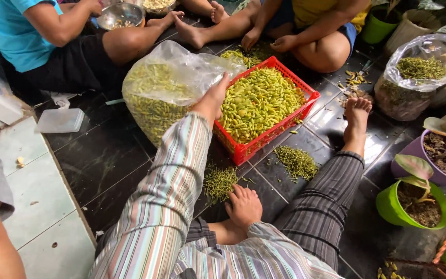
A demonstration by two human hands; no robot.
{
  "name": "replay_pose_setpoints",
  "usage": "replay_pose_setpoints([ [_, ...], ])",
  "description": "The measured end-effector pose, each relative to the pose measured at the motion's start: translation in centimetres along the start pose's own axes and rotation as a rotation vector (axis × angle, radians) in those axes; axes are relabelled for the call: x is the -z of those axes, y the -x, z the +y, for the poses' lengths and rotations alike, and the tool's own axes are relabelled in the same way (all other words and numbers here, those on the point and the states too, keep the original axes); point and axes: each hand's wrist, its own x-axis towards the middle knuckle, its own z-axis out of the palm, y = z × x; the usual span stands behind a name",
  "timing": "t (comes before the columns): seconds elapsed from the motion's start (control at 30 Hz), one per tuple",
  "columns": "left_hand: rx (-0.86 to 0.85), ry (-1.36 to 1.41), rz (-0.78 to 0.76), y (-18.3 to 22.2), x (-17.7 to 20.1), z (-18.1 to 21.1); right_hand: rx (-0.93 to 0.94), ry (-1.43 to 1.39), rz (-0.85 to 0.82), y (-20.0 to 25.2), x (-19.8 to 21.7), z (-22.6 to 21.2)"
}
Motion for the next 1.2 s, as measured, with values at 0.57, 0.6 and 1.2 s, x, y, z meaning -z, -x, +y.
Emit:
replay_pose_setpoints([
  [0.57,0.118,0.633,0.625,10.3,30.2,-32.5,0.020,0.012,-0.060,-1.1,-2.1,-1.4],
  [0.6,0.150,0.791,0.740,10.3,32.2,-36.3,-0.010,0.011,-0.128,-1.7,-1.7,-2.1],
  [1.2,0.045,0.811,0.791,8.0,30.9,-30.2,0.494,0.144,-0.233,-23.0,-17.9,-15.8],
])
